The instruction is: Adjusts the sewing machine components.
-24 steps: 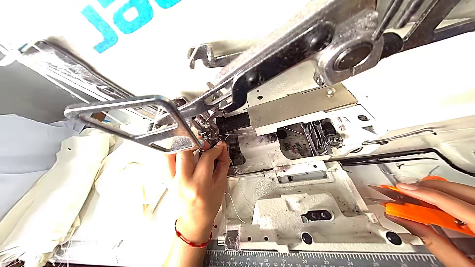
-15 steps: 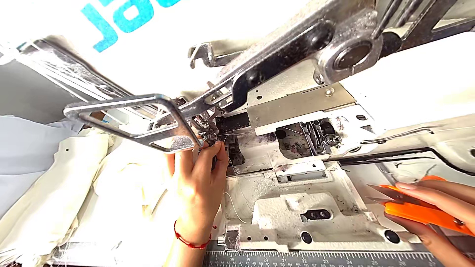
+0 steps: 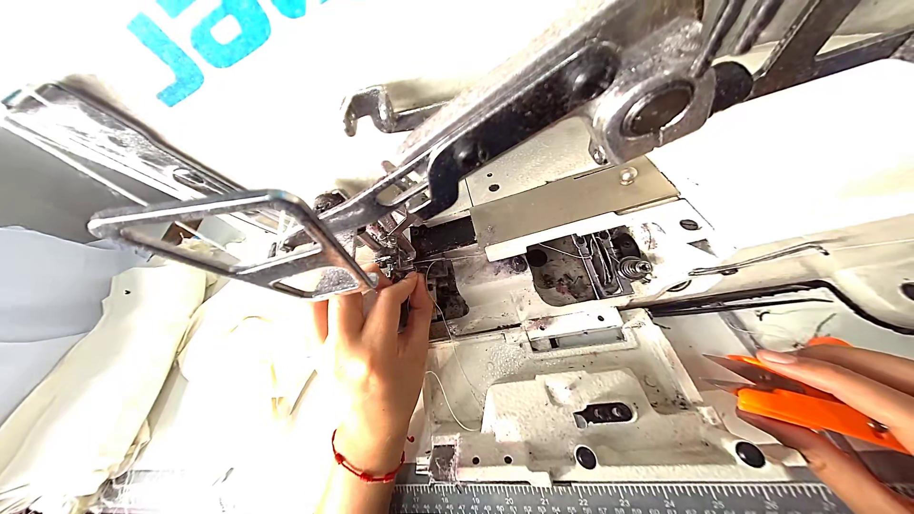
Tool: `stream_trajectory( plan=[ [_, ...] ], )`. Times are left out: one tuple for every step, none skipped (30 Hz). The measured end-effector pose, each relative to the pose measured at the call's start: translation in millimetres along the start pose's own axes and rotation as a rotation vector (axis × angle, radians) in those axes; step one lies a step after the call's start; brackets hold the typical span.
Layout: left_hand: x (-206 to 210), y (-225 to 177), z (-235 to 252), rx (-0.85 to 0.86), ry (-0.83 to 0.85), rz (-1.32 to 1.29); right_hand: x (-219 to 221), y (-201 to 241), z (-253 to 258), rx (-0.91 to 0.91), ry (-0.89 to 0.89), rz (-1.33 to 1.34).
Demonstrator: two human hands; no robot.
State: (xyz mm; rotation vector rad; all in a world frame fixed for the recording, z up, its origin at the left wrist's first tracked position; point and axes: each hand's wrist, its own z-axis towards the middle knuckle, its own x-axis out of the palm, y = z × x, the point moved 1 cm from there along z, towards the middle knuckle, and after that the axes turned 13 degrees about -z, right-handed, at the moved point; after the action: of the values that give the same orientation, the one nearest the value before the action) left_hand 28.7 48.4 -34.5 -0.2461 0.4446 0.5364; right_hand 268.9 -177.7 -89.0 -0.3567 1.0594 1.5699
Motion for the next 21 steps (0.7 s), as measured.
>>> stream_trajectory(
  plan=[
    [0, 0, 0, -0.001, -0.005, 0.006, 0, 0, 0, -0.002, -0.002, 0.002],
    [0, -1, 0, -0.002, -0.011, 0.008, 0, 0, 0, -0.003, -0.003, 0.005],
    [-1, -1, 1, -0.007, -0.014, 0.005, 0, 0, 0, -0.003, -0.002, 0.007],
    [-1, -1, 0, -0.012, -0.016, 0.001, 0, 0, -1, -0.002, -0.002, 0.008],
    [-1, -1, 0, -0.012, -0.025, 0.002, -1, 0, -1, -0.002, -0.003, 0.009],
    [0, -1, 0, -0.011, -0.032, 0.007, -1, 0, -1, -0.003, -0.004, 0.006],
    [0, -1, 0, -0.010, -0.034, 0.014, -1, 0, -1, -0.003, -0.004, 0.002],
    [0, -1, -1, -0.010, -0.034, 0.017, -1, 0, -1, -0.003, -0.004, -0.002],
    [0, -1, 0, -0.011, -0.033, 0.021, -1, 0, -1, -0.003, -0.003, -0.005],
    [1, -1, 0, -0.013, -0.031, 0.027, -1, 0, -1, -0.003, -0.002, -0.008],
    [1, -1, 0, -0.015, -0.028, 0.031, -1, 0, -1, -0.001, -0.002, -0.010],
    [1, -2, 0, -0.017, -0.024, 0.035, -1, 0, -1, 0.001, -0.001, -0.013],
    [2, -2, 1, -0.018, -0.020, 0.039, -1, 0, -1, 0.003, -0.002, -0.016],
    [2, -2, 0, -0.014, -0.018, 0.040, -1, 0, -1, 0.006, -0.004, -0.018],
    [1, -1, 0, -0.010, -0.016, 0.035, -2, 1, 0, 0.012, -0.008, -0.016],
    [1, -1, 0, -0.002, -0.018, 0.028, -3, 2, 1, 0.017, -0.013, -0.005],
    [1, -1, -1, 0.003, -0.022, 0.016, -6, 4, 4, 0.018, -0.011, 0.010],
    [0, -1, -1, 0.008, -0.026, 0.004, -10, 8, 8, 0.014, -0.002, 0.019],
    [0, 0, -2, 0.012, -0.029, -0.006, -13, 15, 14, 0.001, 0.007, 0.019],
    [0, 0, -2, 0.016, -0.031, -0.013, -16, 23, 21, -0.024, 0.012, 0.006],
    [-1, 0, -2, 0.019, -0.032, -0.019, -16, 32, 31, -0.065, -0.010, -0.031]
  ],
)
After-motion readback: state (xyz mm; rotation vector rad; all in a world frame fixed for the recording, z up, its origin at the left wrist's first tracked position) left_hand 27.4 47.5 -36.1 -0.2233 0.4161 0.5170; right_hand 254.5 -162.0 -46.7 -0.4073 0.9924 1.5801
